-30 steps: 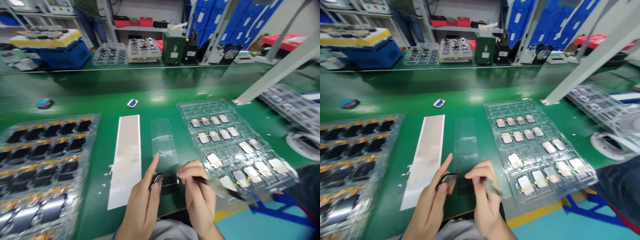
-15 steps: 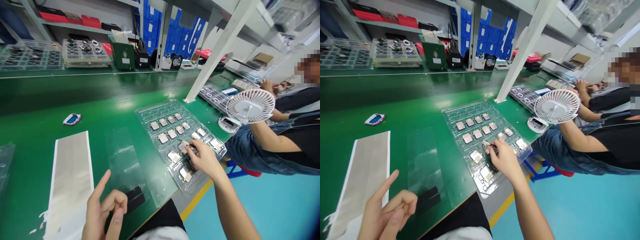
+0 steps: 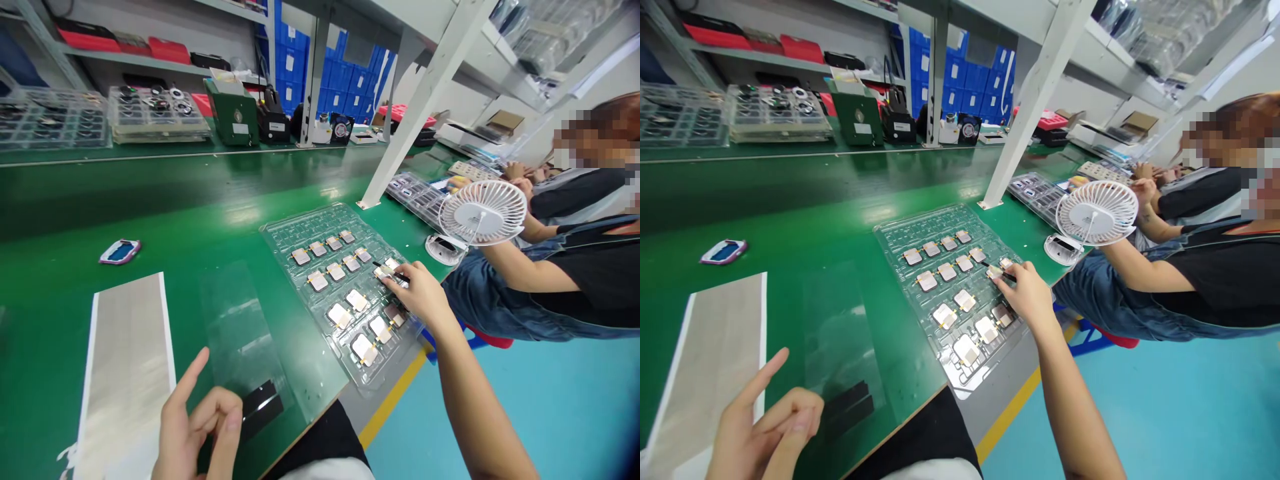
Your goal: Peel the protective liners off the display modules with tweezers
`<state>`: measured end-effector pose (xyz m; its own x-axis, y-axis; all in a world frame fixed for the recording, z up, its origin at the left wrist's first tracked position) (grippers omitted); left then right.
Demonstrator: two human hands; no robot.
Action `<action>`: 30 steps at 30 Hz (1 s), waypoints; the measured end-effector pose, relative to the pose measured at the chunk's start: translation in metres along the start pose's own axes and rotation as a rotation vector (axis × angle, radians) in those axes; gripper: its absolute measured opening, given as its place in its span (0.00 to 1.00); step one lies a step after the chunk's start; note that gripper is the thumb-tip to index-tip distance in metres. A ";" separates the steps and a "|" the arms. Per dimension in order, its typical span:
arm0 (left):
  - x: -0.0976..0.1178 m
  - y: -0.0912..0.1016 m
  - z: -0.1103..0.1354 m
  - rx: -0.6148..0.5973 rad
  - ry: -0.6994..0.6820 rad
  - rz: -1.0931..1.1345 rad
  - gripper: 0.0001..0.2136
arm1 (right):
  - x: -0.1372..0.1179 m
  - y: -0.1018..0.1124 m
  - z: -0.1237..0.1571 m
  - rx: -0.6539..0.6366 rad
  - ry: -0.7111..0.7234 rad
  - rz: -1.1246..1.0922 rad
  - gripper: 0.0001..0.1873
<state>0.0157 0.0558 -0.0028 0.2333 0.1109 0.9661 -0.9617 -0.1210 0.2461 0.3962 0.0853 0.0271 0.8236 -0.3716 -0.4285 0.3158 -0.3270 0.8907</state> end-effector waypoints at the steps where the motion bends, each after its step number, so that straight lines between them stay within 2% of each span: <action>1: 0.000 0.000 0.000 0.000 -0.006 0.000 0.43 | 0.004 -0.001 -0.005 -0.003 -0.010 0.002 0.12; 8: 0.006 0.000 0.001 -0.053 -0.045 0.019 0.36 | 0.017 -0.010 -0.024 -0.052 -0.051 -0.124 0.17; 11: 0.012 0.002 0.003 -0.067 -0.068 0.018 0.34 | 0.017 -0.006 -0.025 -0.021 -0.054 -0.197 0.16; 14: 0.016 0.003 0.006 -0.084 -0.092 -0.001 0.31 | 0.008 0.003 -0.020 0.045 -0.023 -0.273 0.14; 16: 0.016 0.003 0.006 -0.104 -0.115 -0.025 0.29 | -0.009 0.009 -0.010 0.029 0.022 -0.338 0.14; 19: 0.014 -0.001 0.007 -0.162 -0.192 -0.105 0.21 | -0.055 0.008 0.016 -0.135 0.108 -0.442 0.15; 23: 0.015 -0.006 0.008 -0.291 -0.328 -0.202 0.15 | -0.140 -0.011 0.073 -0.608 0.377 -0.745 0.05; 25: 0.017 -0.005 0.008 -0.358 -0.388 -0.248 0.05 | -0.170 -0.021 0.099 -0.800 0.462 -0.794 0.05; 26: 0.018 -0.003 0.008 -0.381 -0.410 -0.270 0.02 | -0.178 -0.026 0.108 -0.860 0.463 -0.810 0.05; 28: 0.017 0.004 0.009 -0.400 -0.442 -0.308 0.09 | -0.184 -0.036 0.117 -0.924 0.394 -0.884 0.06; 30: 0.014 0.011 0.010 -0.403 -0.466 -0.335 0.08 | -0.181 -0.046 0.118 -0.882 0.311 -0.996 0.04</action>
<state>0.0103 0.0460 0.0143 0.4775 -0.3667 0.7985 -0.7847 0.2309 0.5753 0.1768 0.0648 0.0456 0.1072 -0.0592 -0.9925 0.9286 0.3626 0.0787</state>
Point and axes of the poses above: each hand's wrist, its own z-axis away from the middle knuckle, its own y-axis out of the back of the hand, x = y × z, the point moved 5 cm from there along -z, towards the middle knuckle, and after that the axes turned 6 degrees about -z, right-handed, at the moved point
